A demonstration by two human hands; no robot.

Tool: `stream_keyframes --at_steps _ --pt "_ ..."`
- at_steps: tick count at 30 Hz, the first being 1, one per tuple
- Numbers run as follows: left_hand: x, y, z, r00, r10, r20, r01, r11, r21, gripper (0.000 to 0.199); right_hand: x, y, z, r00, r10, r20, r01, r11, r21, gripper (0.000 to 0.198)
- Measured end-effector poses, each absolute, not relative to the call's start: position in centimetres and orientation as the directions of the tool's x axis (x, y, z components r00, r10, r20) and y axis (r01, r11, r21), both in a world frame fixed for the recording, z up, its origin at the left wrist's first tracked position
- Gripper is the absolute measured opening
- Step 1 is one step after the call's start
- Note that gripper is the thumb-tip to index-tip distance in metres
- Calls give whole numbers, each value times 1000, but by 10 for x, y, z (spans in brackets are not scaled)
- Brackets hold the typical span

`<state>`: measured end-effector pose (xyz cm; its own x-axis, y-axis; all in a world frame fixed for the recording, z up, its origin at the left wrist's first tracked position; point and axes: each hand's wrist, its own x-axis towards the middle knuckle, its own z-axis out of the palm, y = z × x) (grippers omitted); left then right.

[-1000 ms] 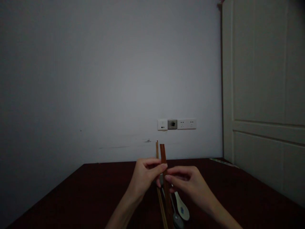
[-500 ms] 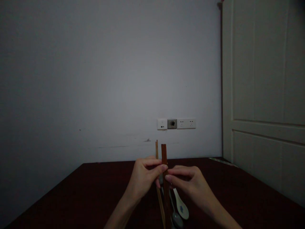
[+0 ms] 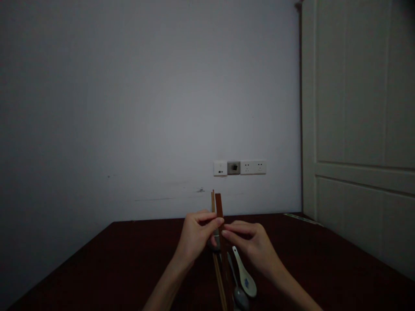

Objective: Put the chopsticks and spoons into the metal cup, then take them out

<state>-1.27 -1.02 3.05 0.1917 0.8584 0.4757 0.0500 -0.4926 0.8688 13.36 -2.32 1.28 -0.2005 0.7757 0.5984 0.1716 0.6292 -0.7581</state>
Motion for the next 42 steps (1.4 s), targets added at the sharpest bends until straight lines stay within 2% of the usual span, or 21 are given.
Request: stream_keyframes --at_steps 37,42 --pt "-14 -12 33 219 866 450 24 -466 885 29 134 -24 10 -202 769 606 154 636 -756 19" --pt "-16 -14 35 252 850 462 17 -482 876 27 143 -22 21 -176 796 580 142 603 -785 25"
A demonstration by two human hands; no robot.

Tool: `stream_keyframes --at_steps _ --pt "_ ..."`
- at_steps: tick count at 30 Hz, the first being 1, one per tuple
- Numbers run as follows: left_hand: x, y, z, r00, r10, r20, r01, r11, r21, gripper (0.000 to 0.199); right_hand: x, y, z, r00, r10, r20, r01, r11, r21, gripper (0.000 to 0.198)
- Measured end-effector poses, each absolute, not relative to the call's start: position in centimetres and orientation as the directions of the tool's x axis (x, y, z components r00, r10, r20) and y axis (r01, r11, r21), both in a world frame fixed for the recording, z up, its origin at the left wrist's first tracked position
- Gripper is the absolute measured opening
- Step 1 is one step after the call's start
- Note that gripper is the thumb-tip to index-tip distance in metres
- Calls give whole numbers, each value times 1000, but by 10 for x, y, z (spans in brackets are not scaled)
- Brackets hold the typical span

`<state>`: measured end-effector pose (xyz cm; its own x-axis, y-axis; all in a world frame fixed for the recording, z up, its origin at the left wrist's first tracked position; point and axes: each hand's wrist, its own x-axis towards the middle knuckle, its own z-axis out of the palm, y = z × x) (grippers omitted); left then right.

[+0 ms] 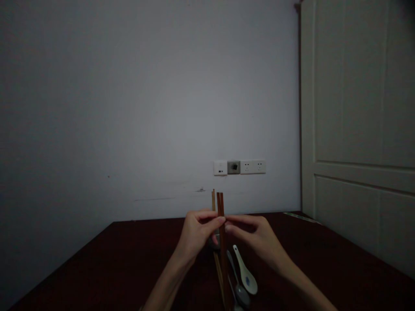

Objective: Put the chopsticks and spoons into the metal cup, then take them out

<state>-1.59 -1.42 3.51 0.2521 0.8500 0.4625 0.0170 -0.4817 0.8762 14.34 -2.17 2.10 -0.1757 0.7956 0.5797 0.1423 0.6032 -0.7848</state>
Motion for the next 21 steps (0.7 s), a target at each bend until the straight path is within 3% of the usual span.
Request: stream_keyframes --at_steps 4,12,17,21 --pt "-17 -17 35 258 843 473 17 -493 870 25 148 -19 46 -87 772 630 132 635 -761 29" --pt "-17 -23 37 278 840 466 71 -502 862 25 139 -15 76 -140 734 665 57 676 -735 27" --pt "-20 -24 40 240 803 545 97 -579 810 20 137 -15 76 -144 723 675 61 687 -724 26" --pt "-19 -28 41 288 853 434 20 -459 888 23 135 -19 78 -141 695 705 89 718 -690 25"
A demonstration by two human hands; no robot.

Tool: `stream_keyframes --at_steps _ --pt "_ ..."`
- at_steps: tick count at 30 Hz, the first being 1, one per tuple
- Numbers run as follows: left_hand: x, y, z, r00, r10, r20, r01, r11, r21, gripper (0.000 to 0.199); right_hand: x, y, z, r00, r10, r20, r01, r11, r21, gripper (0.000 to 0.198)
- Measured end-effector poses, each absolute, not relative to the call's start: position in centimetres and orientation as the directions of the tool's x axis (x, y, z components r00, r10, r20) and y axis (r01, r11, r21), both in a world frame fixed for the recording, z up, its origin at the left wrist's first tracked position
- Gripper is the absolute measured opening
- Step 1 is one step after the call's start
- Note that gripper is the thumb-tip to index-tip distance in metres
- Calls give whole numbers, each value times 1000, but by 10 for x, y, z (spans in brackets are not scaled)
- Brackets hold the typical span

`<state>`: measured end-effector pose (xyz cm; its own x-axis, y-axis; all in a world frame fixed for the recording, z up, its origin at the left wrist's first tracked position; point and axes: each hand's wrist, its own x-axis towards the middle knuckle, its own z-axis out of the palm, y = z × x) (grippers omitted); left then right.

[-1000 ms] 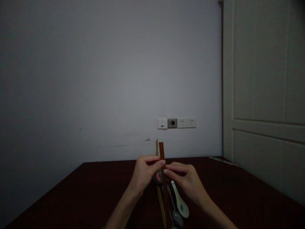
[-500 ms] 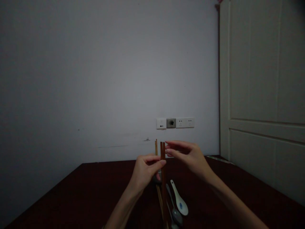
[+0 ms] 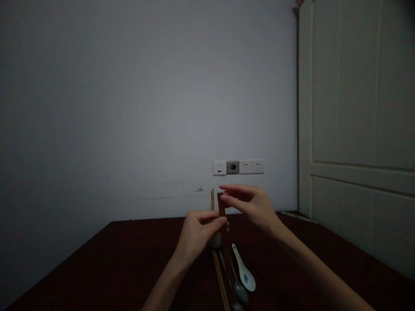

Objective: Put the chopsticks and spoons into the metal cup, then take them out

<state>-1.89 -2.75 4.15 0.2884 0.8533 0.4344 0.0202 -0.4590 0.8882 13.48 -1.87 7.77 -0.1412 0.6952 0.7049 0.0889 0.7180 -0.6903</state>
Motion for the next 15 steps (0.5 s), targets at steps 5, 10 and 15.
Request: stream_keyframes --at_steps 5,10,15 --pt "-20 -30 44 299 881 366 4 -385 923 23 136 -20 79 -162 676 719 112 736 -667 25" --pt "-24 -30 44 342 876 340 2 -363 932 25 141 -18 81 -273 654 705 130 752 -647 27" --pt "-26 -30 44 369 870 328 39 -367 929 23 147 -15 85 -367 597 713 206 800 -564 20"
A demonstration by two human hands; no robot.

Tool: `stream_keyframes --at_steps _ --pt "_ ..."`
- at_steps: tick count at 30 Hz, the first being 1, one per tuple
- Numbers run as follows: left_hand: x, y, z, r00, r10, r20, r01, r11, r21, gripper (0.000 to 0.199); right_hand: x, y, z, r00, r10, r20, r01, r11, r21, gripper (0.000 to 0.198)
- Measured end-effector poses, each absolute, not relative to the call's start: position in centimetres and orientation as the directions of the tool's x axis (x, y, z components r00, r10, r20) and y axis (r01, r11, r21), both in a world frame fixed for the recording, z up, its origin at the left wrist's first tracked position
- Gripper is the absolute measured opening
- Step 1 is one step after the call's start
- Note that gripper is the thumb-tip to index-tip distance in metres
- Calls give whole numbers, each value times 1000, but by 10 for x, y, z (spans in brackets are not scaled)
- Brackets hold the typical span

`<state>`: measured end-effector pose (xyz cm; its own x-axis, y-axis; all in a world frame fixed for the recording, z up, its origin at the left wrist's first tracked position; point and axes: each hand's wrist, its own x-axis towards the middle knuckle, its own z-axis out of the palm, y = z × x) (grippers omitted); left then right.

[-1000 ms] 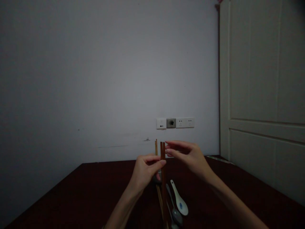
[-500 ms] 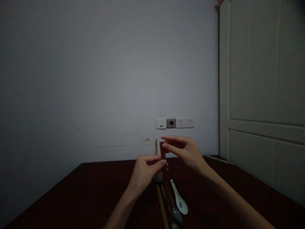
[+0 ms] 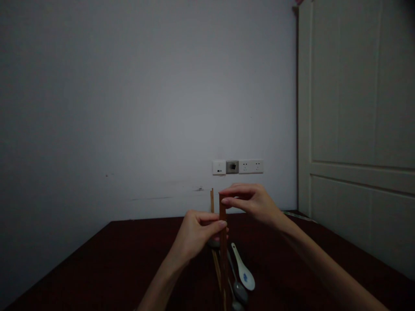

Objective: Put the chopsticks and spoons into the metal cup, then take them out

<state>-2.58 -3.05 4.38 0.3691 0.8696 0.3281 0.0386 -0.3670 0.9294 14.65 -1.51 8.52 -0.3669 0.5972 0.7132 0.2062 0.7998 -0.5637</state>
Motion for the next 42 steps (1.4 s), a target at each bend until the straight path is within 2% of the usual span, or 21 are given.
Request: stream_keyframes --at_steps 14,27,31,36,39,42 --pt "-25 -24 43 377 882 284 81 -337 938 23 146 -15 85 -370 561 740 253 828 -501 14" --pt "-25 -22 44 361 898 253 156 -325 933 22 145 -10 78 -351 613 708 265 790 -553 13" --pt "-24 -17 39 377 890 259 135 -329 935 22 143 -5 70 -312 638 704 217 769 -601 17" --pt "-24 -10 35 380 886 266 116 -331 937 21 146 4 47 -173 781 600 -56 600 -798 41" --pt "-25 -4 34 362 888 284 106 -341 934 23 148 8 23 -167 867 470 -174 443 -879 36" --pt "-26 2 32 339 897 283 77 -327 942 23 143 5 -4 -242 913 327 -221 276 -935 35"
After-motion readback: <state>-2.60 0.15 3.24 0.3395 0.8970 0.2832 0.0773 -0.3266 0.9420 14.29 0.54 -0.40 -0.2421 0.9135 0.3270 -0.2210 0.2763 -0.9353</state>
